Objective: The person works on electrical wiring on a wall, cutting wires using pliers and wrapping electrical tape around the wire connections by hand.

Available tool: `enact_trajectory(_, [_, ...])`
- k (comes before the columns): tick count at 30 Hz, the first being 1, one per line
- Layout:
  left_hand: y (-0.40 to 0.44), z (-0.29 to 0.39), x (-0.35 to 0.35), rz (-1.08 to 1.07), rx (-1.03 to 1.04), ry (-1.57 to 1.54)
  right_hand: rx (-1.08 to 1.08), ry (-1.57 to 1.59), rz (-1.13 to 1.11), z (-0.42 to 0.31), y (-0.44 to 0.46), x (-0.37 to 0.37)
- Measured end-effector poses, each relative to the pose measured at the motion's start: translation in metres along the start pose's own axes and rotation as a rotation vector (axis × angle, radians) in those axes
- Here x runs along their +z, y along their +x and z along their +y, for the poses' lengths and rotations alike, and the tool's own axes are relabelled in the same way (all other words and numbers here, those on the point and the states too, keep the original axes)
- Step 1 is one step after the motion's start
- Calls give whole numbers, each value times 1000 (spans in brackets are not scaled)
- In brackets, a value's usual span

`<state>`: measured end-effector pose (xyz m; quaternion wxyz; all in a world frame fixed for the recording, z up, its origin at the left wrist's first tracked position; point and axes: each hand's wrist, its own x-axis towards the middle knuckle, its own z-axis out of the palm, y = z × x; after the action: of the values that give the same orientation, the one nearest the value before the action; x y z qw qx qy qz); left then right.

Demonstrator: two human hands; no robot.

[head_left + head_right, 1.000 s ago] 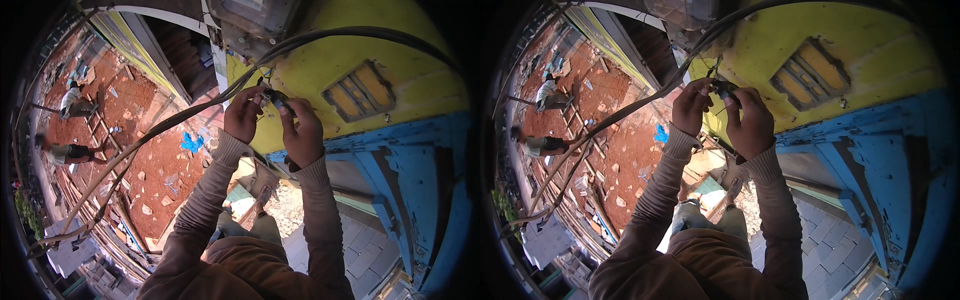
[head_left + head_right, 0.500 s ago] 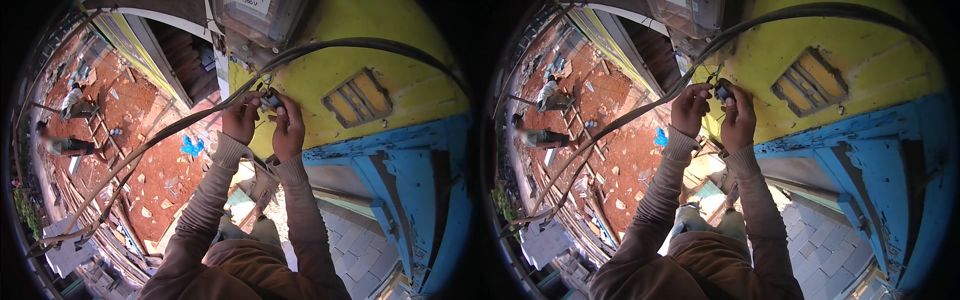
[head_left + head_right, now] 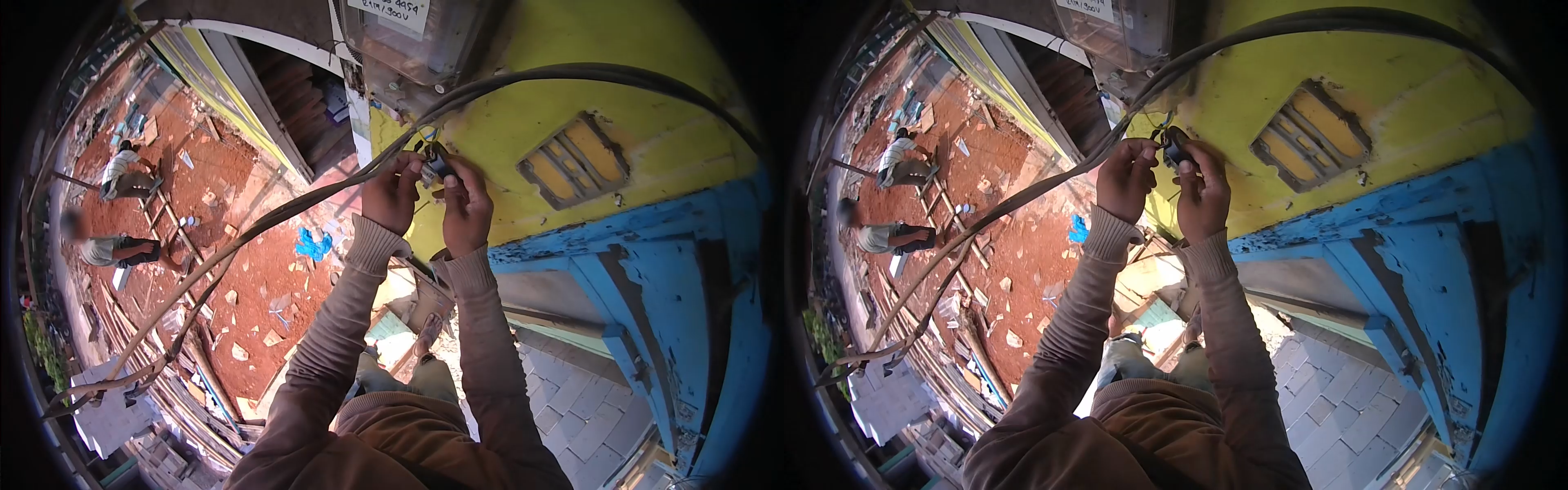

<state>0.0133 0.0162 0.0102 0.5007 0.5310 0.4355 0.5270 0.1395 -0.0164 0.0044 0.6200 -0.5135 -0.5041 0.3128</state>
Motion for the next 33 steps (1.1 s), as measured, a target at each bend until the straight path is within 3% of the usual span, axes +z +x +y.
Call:
enact_trajectory(1, [-1, 2, 1, 13, -11, -24, -2, 0, 1, 2, 2, 0])
enact_trajectory(3, [-4, 2, 5, 37, -4, -73, 57, 405, -91, 9, 8, -1])
enact_trajectory(8, [-6, 5, 3, 70, -21, -74, 48, 640, -106, 23, 12, -1])
enact_trajectory(10, [-6, 10, 1, 104, -164, -160, 55, 737, -108, 25, 11, -2])
enact_trajectory(12, [-2, 11, -1, 93, -173, -223, 71, 807, -128, 27, 11, -3])
enact_trajectory(14, [10, 11, -7, 82, -182, -284, 47, 817, -155, 33, 13, -2])
enact_trajectory(16, [32, 14, -13, -39, -232, -145, 25, 825, -178, 36, 14, -2])
enact_trajectory(18, [51, 14, -17, -15, -321, -281, 5, 762, -158, 36, 13, 0])
enact_trajectory(20, [69, 3, -21, -202, -440, -361, -12, 769, -164, 37, 14, 0])
enact_trajectory(25, [80, -17, -19, -255, -426, -392, -18, 728, -136, 42, 14, -2])
enact_trajectory(33, [81, -14, -21, -398, -393, -376, -107, 341, -150, 35, 19, -12])
